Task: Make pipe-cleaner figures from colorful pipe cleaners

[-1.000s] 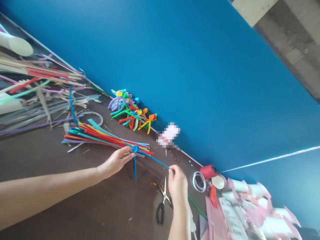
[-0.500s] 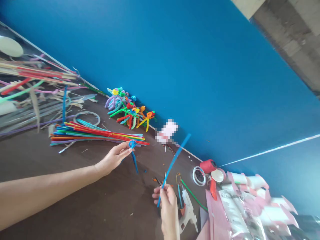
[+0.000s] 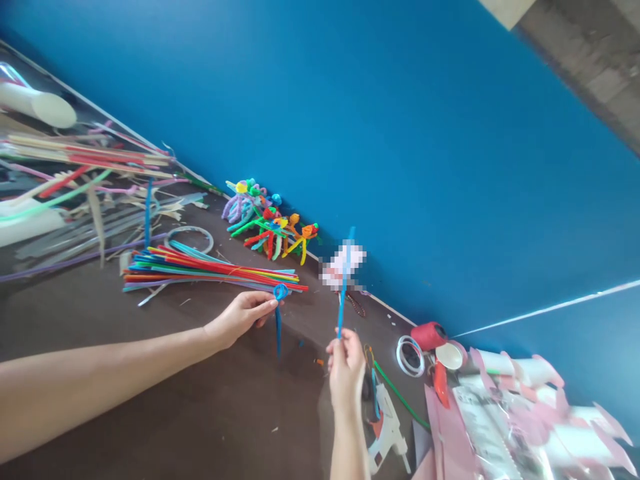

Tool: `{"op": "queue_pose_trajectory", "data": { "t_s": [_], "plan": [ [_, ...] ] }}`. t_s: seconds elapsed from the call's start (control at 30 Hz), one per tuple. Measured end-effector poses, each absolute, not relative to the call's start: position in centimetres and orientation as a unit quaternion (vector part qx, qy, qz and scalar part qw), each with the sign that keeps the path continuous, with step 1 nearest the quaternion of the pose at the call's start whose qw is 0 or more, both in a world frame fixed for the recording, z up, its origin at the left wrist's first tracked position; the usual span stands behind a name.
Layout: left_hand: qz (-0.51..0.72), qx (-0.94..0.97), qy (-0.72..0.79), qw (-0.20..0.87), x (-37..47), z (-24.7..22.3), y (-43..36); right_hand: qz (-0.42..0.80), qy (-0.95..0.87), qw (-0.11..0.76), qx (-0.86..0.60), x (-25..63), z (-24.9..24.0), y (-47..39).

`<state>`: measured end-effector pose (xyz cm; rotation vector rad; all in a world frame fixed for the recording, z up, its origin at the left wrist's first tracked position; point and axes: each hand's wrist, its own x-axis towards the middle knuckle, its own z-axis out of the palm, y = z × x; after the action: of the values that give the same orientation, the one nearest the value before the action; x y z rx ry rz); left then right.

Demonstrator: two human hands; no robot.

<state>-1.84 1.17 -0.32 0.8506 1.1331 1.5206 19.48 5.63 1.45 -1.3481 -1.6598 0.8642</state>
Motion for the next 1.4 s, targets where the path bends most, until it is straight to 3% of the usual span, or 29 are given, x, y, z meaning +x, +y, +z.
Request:
{"op": "queue_pose_trajectory", "data": {
  "t_s": [0.13,0.33,0.47,0.57,0.63,0.8,0.9,1.13,1.4],
  "plan": [
    [0.633,0.362,0.430,0.532,-1.8,-0.2,1.0,0.275,-0.772,0.312,-0.481,17.5,0.7,5.0],
    [0.627,0.357,0.394,0.569,-2.0,0.3,0.7,0.152,-0.825,0.240,-0.488,19.6,-0.1,5.4],
    [0.612,0.371,0.410,0.565,-1.7,0.3,0.7,0.030,-0.809,0.221,-0.544,20.9,0.4,5.9],
    [0.590,0.391,0.431,0.559,-1.5,-0.2,0.8,-0.027,-0.829,0.247,-0.501,20.0,1.1,5.2],
    [0.575,0.407,0.438,0.559,-1.4,-0.4,0.9,0.009,-0.850,0.269,-0.452,18.6,1.6,4.3],
    [0.552,0.454,0.434,0.548,-1.4,-0.4,0.7,0.239,-0.853,0.218,-0.409,14.6,3.0,2.7],
    [0.548,0.471,0.428,0.542,-1.4,-0.3,0.5,0.341,-0.825,0.232,-0.386,13.4,3.1,3.3],
    [0.570,0.456,0.408,0.548,-1.4,-0.4,0.6,0.264,-0.789,0.358,-0.423,14.6,0.5,4.8],
    [0.546,0.407,0.397,0.615,-1.4,-0.8,0.5,0.330,-0.770,0.342,-0.425,14.6,0.8,4.0]
  ]
}}
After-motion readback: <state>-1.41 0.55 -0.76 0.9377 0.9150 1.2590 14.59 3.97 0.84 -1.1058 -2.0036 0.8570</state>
